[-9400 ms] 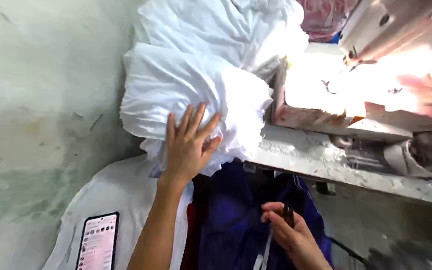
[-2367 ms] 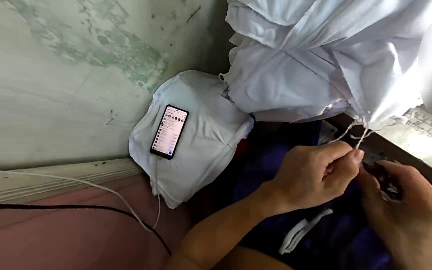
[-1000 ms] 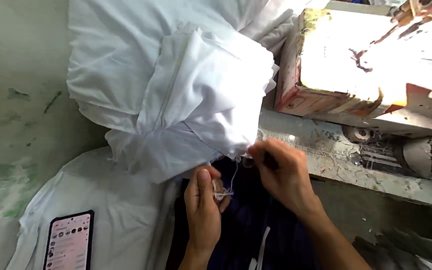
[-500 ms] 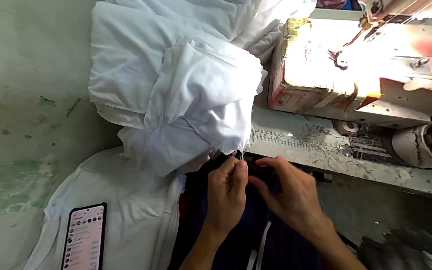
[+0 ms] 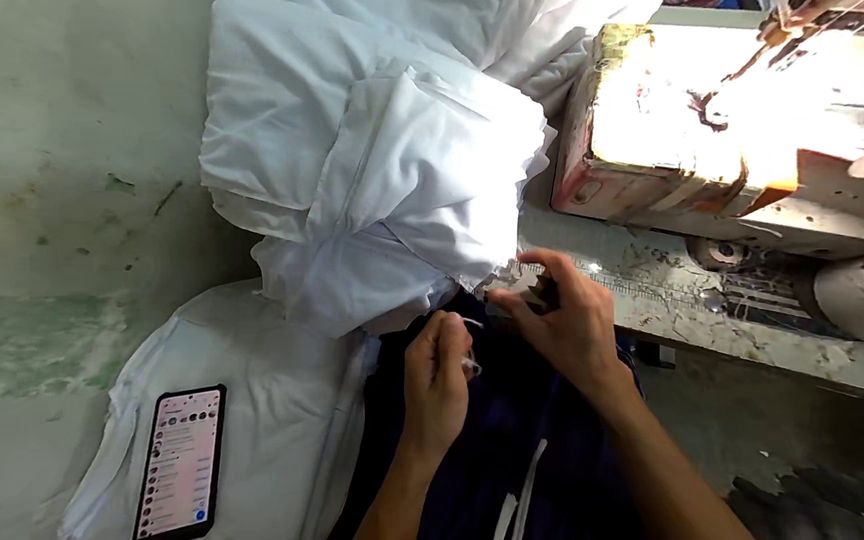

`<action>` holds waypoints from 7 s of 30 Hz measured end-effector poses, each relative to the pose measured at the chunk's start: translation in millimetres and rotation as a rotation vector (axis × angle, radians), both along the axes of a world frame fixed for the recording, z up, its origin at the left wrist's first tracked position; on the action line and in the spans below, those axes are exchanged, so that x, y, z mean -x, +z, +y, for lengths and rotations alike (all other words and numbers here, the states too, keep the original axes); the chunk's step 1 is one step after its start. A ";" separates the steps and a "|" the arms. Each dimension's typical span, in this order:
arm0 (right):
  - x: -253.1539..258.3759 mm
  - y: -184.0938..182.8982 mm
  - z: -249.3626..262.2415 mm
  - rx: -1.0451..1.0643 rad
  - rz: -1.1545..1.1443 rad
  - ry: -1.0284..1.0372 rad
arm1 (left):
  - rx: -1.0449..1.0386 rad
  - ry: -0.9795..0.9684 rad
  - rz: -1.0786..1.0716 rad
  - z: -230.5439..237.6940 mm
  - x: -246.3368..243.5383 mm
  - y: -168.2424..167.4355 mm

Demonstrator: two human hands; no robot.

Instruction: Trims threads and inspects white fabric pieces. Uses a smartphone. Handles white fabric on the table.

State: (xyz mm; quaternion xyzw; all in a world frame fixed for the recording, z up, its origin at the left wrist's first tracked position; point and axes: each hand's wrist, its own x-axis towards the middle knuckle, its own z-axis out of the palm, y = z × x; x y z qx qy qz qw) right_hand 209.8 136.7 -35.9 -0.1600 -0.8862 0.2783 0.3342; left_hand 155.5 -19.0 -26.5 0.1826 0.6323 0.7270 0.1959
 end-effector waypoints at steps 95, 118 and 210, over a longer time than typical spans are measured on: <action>-33.2 -2.2 -25.0 -0.043 -0.004 0.135 | -0.107 0.040 -0.175 -3.2 2.9 17.4; -13.2 6.5 -22.6 -0.141 0.017 0.240 | 0.095 -0.184 0.471 -19.6 -13.6 5.8; -38.5 -7.0 51.9 -0.212 -0.189 0.000 | 0.603 0.283 -0.495 -20.0 68.7 -135.9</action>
